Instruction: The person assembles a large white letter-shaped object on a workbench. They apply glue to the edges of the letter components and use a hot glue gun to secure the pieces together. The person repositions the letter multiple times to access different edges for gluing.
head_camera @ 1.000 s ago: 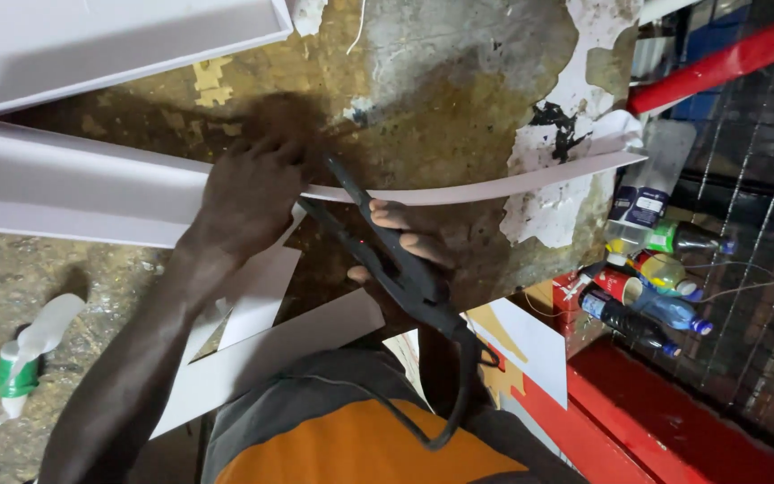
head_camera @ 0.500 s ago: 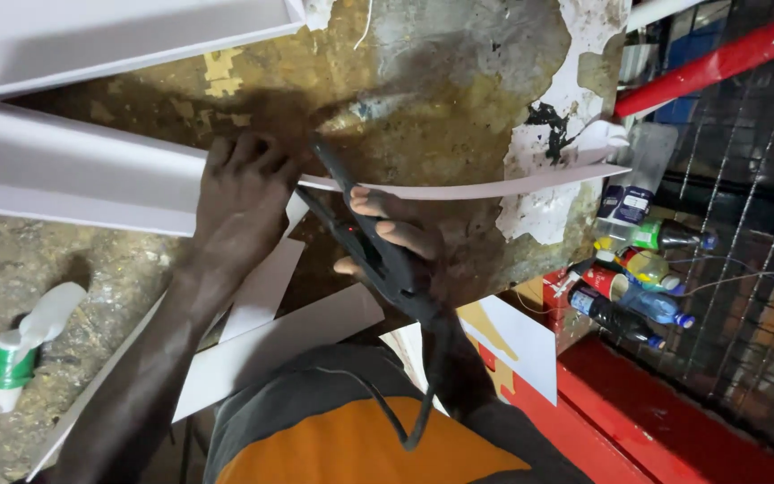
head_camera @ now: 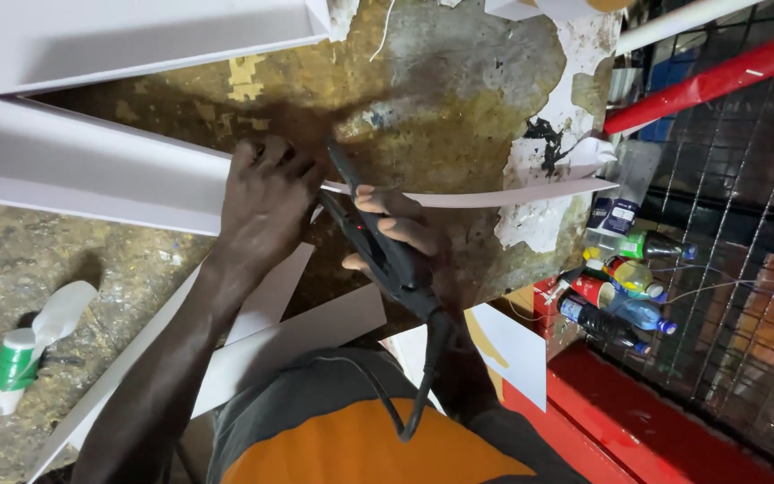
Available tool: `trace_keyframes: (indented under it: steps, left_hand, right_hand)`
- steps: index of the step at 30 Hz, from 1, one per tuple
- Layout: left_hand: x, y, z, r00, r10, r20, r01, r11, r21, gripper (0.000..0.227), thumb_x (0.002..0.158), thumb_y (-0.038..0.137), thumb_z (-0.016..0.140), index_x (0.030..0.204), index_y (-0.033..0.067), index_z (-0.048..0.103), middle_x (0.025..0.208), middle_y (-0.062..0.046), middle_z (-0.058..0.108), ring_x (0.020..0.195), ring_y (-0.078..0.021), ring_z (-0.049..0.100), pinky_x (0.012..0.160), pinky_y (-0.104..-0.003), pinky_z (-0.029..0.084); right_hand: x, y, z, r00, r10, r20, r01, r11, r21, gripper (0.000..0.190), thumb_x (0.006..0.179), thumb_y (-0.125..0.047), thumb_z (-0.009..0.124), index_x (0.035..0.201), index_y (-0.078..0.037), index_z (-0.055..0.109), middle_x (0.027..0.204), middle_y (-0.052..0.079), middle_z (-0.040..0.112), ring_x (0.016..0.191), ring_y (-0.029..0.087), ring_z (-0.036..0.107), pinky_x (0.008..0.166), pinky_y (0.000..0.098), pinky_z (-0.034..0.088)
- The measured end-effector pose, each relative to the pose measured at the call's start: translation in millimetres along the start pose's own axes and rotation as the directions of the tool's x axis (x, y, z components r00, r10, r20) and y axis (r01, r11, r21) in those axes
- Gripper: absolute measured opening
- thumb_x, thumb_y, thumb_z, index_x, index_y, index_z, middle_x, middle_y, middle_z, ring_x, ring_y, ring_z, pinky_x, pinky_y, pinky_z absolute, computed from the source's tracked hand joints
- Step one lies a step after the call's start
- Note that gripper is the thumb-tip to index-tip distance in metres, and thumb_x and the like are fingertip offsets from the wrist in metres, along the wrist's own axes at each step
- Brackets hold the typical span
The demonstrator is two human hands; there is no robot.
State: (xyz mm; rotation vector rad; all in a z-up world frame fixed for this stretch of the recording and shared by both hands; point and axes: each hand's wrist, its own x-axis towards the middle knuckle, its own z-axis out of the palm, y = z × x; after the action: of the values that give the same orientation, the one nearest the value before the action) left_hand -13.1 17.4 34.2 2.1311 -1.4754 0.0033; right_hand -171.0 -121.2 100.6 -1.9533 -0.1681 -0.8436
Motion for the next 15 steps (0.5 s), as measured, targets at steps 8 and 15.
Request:
trace_keyframes:
  steps: [8,15]
  left_hand:
    - [-8.0,-10.1,21.7,0.998,0.025,-0.049,-0.027,0.999,-0.042,0.042,0.073,0.036,0.095,0.110,0.0197,0.085,0.089,0.000,0.075,0.093,-0.0258,0.069,0.089,-0.042,0.041]
    - [-2.6,-1.0,0.6,0.998,0.021,-0.052,-0.024,0.998,-0.050,0.026,0.080,0.028,0.093,0.104,0.0239,0.085,0.082,0.004,0.069,0.096,-0.0235,0.067,0.091,-0.040,0.037]
  right_hand:
    - [13.0,0.6,0.3,0.997,0.060,0.042,-0.061,0.998,0.033,0.060,0.089,-0.003,0.098,0.135,0.006,0.060,0.131,0.038,0.071,0.124,0.059,0.074,0.100,0.0743,0.065]
    - [15.4,2.4,14.6,0.986,0.165,0.033,-0.164,0.986,-0.012,0.063,0.083,0.001,0.102,0.131,0.007,0.061,0.132,0.032,0.071,0.128,0.054,0.073,0.108,0.0656,0.064]
